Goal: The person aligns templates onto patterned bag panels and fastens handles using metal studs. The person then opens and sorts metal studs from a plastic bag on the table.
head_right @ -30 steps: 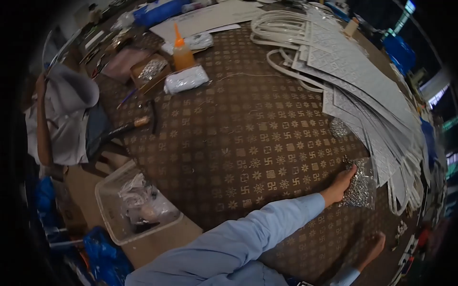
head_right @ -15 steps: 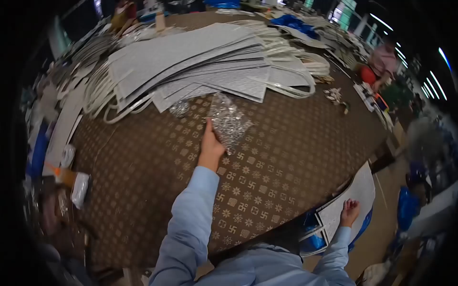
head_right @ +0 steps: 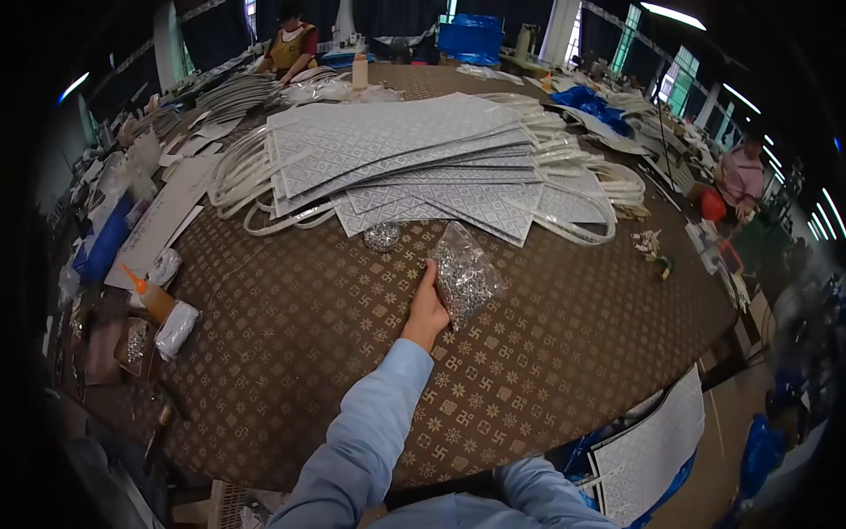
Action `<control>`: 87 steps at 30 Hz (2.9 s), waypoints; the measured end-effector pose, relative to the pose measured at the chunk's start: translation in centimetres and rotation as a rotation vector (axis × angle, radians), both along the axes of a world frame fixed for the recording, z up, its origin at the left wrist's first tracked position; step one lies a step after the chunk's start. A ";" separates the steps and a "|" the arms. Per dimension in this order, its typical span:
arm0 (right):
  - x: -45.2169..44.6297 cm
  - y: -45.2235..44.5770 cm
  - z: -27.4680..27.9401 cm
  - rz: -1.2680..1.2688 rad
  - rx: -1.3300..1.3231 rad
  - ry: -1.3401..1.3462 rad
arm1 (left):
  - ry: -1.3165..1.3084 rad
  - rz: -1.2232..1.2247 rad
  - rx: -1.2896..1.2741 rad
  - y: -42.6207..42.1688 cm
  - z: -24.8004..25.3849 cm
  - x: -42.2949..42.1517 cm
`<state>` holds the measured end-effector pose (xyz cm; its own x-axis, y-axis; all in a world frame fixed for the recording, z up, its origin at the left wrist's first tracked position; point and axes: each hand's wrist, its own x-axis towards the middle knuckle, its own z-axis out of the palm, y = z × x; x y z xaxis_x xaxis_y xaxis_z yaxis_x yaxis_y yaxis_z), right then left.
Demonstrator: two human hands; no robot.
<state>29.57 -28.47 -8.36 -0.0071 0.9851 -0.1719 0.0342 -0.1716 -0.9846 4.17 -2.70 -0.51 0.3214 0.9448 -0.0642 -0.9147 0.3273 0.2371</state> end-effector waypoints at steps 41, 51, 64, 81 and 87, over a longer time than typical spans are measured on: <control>-14.4 35.2 16.8 0.576 0.162 -0.856 | 0.239 0.152 -0.058 -0.1 1.6 0.4; -14.9 34.5 16.6 0.515 0.195 -0.908 | 0.520 0.124 0.000 0.9 -0.7 1.2; -15.6 34.2 18.7 0.742 0.281 -0.932 | 0.457 0.163 -0.028 0.3 -0.6 1.7; -15.2 34.1 18.0 0.711 0.153 -0.887 | 0.377 0.179 -0.039 0.4 -0.4 1.4; -14.5 33.6 17.8 0.486 0.059 -0.425 | 0.356 0.122 -0.035 0.6 -0.7 0.9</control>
<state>15.12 5.12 9.45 -0.3975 0.8947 -0.2039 0.4834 0.0153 -0.8752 5.11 -2.15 -1.21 0.1581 0.9701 -0.1843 -0.8100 0.2342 0.5377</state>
